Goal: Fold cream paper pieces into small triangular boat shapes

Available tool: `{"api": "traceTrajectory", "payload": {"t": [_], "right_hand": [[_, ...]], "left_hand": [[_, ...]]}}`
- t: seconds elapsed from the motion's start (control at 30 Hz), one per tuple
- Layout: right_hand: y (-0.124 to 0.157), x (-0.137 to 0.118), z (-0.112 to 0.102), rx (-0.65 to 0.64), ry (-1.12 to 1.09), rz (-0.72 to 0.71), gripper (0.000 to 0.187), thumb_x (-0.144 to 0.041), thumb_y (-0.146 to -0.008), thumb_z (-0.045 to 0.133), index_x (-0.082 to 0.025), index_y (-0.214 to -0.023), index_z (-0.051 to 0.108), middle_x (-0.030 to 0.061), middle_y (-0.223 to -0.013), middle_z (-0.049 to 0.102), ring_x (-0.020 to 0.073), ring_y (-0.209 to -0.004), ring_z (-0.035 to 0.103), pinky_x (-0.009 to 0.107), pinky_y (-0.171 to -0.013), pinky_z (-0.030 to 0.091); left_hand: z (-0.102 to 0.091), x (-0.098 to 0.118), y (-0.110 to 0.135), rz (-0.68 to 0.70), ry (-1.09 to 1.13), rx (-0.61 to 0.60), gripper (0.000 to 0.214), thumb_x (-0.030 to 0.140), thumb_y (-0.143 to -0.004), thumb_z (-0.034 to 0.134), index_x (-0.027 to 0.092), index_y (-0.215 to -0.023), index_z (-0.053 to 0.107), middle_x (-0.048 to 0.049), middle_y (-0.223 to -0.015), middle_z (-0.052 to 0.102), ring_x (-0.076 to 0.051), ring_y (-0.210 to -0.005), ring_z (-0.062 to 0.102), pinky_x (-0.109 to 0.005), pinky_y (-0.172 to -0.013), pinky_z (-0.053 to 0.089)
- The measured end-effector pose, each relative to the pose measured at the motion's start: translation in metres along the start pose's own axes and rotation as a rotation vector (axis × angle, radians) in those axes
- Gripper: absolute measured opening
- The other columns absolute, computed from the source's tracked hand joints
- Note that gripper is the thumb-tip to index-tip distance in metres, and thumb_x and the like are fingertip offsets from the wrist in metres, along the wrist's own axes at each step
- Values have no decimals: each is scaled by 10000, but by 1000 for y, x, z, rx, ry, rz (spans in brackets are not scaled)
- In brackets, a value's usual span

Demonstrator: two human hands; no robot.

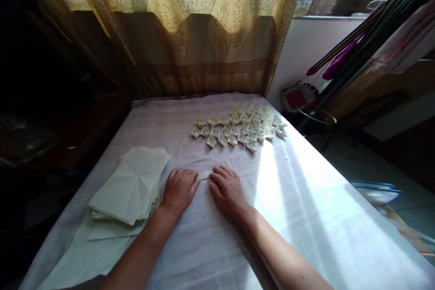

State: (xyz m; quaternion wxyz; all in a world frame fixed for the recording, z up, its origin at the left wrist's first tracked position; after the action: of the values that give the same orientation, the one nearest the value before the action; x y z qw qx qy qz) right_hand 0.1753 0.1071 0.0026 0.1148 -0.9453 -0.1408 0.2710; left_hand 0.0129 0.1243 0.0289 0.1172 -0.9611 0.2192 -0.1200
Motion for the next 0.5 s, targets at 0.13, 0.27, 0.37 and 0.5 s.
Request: {"api": "traceTrajectory", "payload": {"t": [0.13, 0.27, 0.37, 0.5], "right_hand": [[-2, 9, 1, 130, -90, 17, 348, -201, -882, 552, -194, -1215, 649, 100, -1264, 671, 263, -1223, 557, 456, -1059, 388], [-2, 7, -3, 156, -134, 11, 340, -215, -898, 531, -192, -1221, 638, 94, -1208, 693, 247, -1169, 586, 440, -1032, 400], [-2, 5, -9, 189, -180, 35, 282, -250, -923, 522, -190, -1160, 664, 92, -1119, 717, 230, -1074, 628, 399, -970, 434], [-3, 4, -13, 183, -207, 93, 219, -295, -939, 534, -215, -1032, 715, 67, -974, 745, 212, -927, 656, 363, -883, 440]], "left_hand": [[12, -3, 1, -72, 46, 97, 161, 244, -871, 665, 206, -1028, 658, -63, -988, 719, -248, -920, 635, -384, -832, 488], [15, -3, 5, -31, 148, 177, 67, 180, -867, 655, 219, -920, 644, -41, -940, 701, -231, -907, 625, -373, -836, 495], [13, -2, 6, 22, 196, 194, 79, 146, -874, 628, 218, -903, 644, -54, -1029, 698, -229, -971, 626, -386, -880, 501], [11, 2, 6, 84, 208, 168, 113, 153, -906, 580, 231, -908, 661, -57, -1064, 705, -221, -986, 630, -401, -913, 508]]}}
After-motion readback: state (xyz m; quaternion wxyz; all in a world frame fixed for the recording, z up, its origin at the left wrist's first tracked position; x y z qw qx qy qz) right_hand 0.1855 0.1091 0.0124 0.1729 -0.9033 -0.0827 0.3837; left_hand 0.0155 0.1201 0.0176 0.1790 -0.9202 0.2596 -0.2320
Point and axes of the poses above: each hand's wrist, its own y-axis away from the middle knuckle, its own z-axis out of the palm, x = y × z, the point moved 4 cm from there along -y, towards the middle knuckle
